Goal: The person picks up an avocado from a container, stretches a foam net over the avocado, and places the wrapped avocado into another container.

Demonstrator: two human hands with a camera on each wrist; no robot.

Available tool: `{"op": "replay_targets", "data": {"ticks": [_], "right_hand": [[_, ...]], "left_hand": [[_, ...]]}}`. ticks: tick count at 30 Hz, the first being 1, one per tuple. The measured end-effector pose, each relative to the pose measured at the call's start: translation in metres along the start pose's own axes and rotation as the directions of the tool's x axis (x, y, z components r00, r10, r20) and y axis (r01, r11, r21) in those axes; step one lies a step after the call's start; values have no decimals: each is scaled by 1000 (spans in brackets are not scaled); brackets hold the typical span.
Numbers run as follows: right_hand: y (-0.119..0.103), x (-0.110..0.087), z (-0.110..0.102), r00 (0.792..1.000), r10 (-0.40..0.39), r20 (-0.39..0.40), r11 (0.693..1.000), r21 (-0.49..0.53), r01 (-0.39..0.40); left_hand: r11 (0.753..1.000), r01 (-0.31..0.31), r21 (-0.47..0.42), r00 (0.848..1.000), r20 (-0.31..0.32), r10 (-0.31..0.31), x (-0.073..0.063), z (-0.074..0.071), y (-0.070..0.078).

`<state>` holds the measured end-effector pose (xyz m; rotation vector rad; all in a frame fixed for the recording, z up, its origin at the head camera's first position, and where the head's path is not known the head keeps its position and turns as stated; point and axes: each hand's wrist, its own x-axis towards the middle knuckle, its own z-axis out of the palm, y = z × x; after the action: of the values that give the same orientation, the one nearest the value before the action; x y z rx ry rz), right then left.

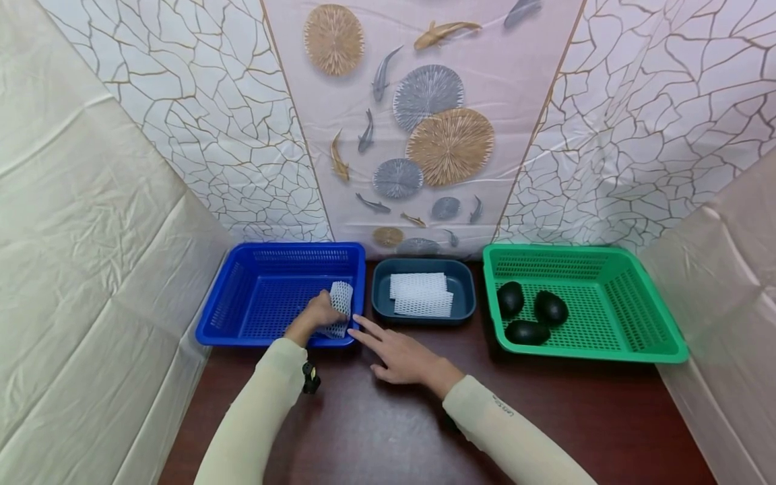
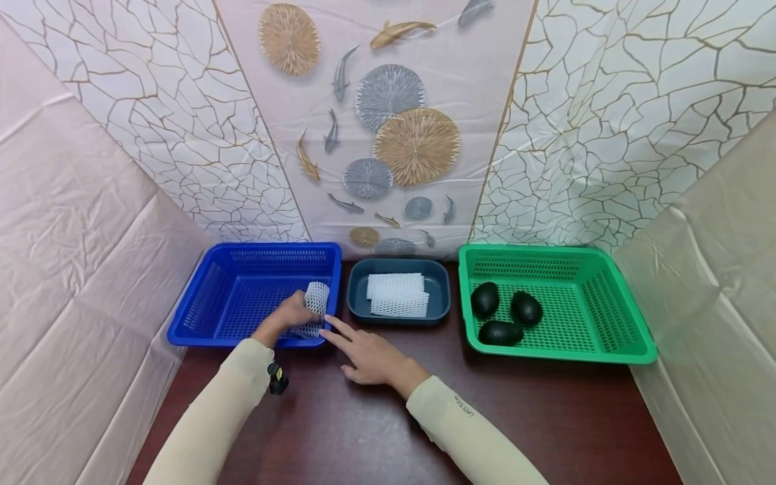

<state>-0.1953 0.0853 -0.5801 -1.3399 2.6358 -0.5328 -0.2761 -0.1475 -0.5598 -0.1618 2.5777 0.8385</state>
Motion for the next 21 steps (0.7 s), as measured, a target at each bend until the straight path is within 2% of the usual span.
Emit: {"op": "replay_targets", "data": {"ticks": [9, 21], "right_hand": [[1, 1, 1, 1000, 4, 21, 1000, 21, -4], [-1, 1, 2, 1000, 10, 10, 1000, 25, -10]], "left_hand": [[999, 25, -27, 998, 50, -24, -1, -2, -1], [999, 28, -44, 998, 65, -26, -4, -3, -2]]}}
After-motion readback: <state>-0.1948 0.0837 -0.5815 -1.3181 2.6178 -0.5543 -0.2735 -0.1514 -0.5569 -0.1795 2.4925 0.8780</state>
